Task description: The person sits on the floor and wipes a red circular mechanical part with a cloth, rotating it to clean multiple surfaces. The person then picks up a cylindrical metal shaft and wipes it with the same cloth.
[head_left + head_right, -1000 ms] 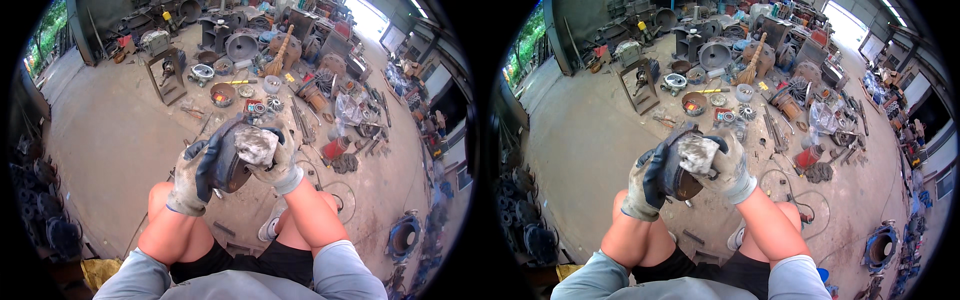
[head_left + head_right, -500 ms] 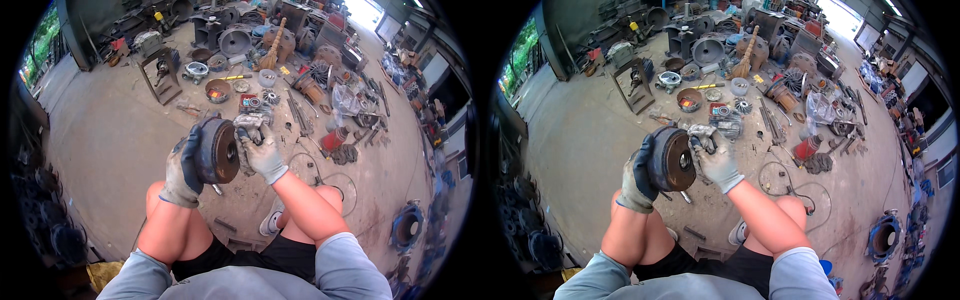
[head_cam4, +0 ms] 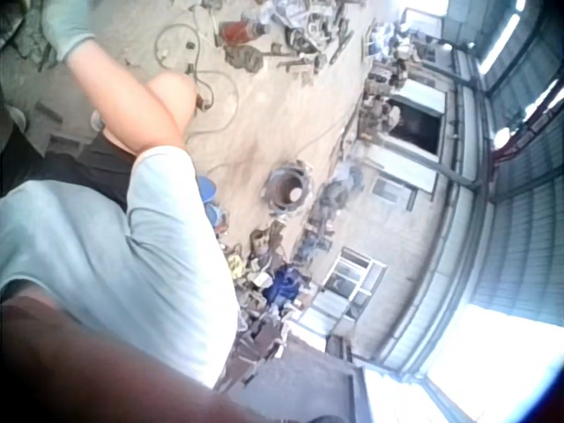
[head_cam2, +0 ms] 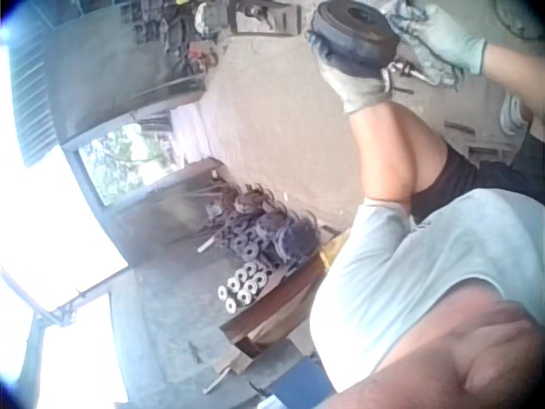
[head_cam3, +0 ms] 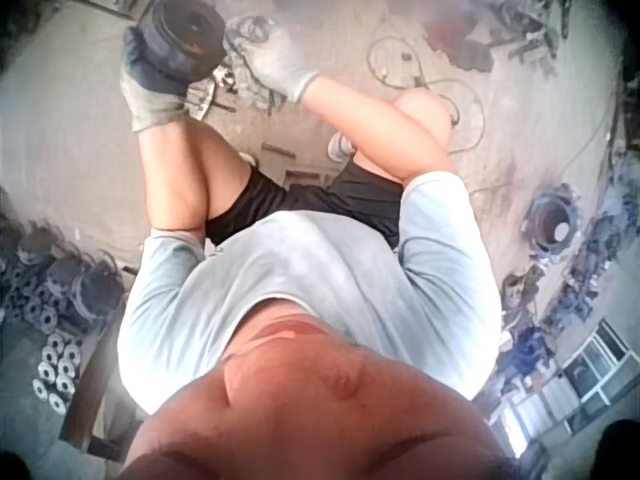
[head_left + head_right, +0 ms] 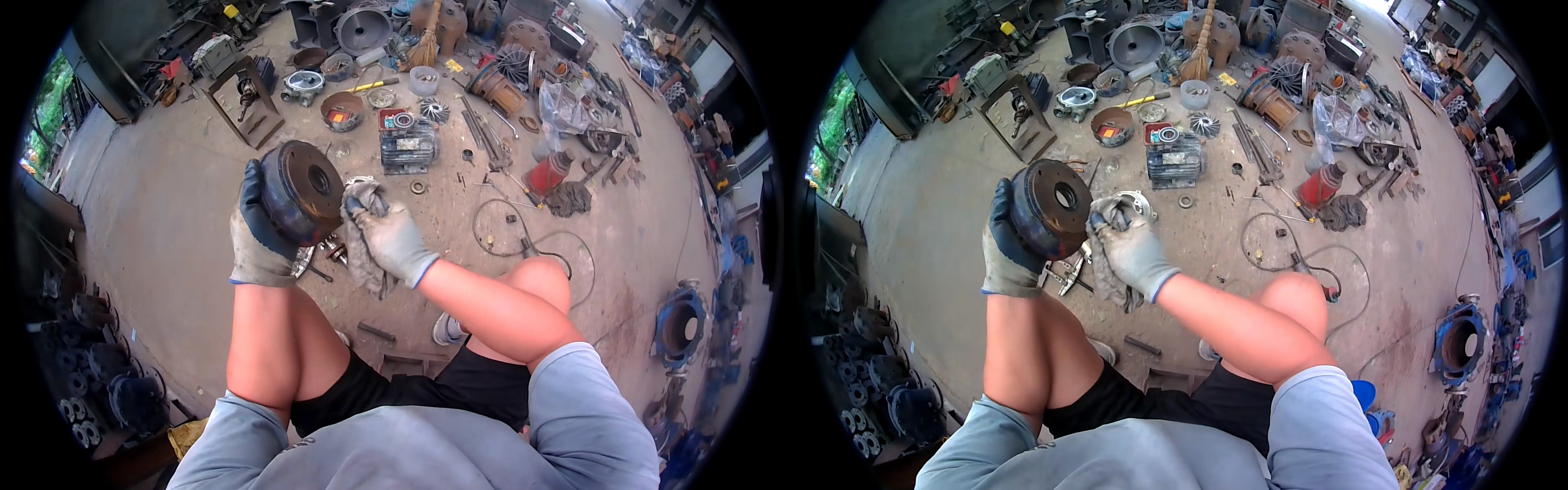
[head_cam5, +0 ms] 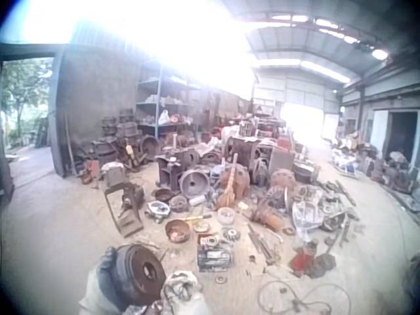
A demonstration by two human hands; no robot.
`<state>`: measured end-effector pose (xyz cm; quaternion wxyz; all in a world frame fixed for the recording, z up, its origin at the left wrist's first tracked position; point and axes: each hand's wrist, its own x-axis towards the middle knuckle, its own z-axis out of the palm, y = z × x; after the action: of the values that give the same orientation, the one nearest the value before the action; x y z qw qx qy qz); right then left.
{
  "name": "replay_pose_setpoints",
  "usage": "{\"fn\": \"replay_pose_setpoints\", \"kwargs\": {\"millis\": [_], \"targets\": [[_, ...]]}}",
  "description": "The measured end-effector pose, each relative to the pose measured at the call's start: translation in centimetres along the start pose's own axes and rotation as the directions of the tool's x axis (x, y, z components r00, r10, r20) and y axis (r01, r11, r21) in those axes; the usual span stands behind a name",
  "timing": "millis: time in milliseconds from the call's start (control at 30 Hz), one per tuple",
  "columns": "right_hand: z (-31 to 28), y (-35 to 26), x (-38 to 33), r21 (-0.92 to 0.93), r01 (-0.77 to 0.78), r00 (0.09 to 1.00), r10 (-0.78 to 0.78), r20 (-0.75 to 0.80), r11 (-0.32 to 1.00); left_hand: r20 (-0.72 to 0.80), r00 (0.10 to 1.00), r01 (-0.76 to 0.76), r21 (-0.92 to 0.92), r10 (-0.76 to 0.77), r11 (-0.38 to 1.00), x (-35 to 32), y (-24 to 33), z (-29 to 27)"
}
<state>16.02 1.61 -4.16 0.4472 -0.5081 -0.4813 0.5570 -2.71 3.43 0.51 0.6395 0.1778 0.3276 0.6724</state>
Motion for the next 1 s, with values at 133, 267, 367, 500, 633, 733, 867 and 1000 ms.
{"fn": "replay_pose_setpoints", "kwargs": {"millis": [133, 267, 367, 500, 633, 733, 867, 1000], "targets": [[1.4, 0.8, -0.6, 0.164, 0.116, 0.992, -0.121, 0.022, 0.98, -0.066, 0.997, -0.047, 0.044, 0.05, 0.998, 0.4, -1.2, 0.4], [2.5, 1.3, -0.9, 0.158, 0.105, 0.993, -0.113, 0.045, 0.982, -0.142, 0.99, 0.015, 0.079, -0.004, 0.997, 0.3, -1.6, 1.0], [3.2, 2.0, -0.7, 0.169, 0.197, 0.979, -0.202, 0.01, 0.966, -0.139, 0.989, -0.021, 0.229, 0.054, 0.973, 2.1, -2.4, -1.0], [2.8, -0.7, -0.7, -0.011, 0.486, 0.873, -0.485, 0.042, 0.874, 0.138, 0.936, -0.301, 0.792, 0.323, 0.531, 1.9, -3.1, -2.9], [1.4, -1.3, 1.9, -0.096, 0.338, 0.941, -0.333, 0.064, 0.936, 0.56, 0.781, -0.369, 0.771, 0.276, -0.519, -0.4, -3.2, -1.4], [0.1, -1.8, 3.5, -0.298, 0.451, 0.884, -0.466, 0.023, 0.841, 0.45, 0.829, -0.473, 0.881, 0.332, -0.013, -0.8, -3.9, -1.5], [-1.2, -0.6, 6.4, -0.328, 0.408, 0.889, -0.453, -0.071, 0.852, 0.143, 0.973, -0.227, 0.698, 0.179, 0.679, -2.7, -4.2, 0.0], [-2.5, 2.5, 8.5, -0.482, 0.16, 0.967, -0.235, -0.099, 0.861, 0.074, 0.979, -0.197, 0.592, 0.191, 0.782, -4.2, -3.4, 1.2]]}}
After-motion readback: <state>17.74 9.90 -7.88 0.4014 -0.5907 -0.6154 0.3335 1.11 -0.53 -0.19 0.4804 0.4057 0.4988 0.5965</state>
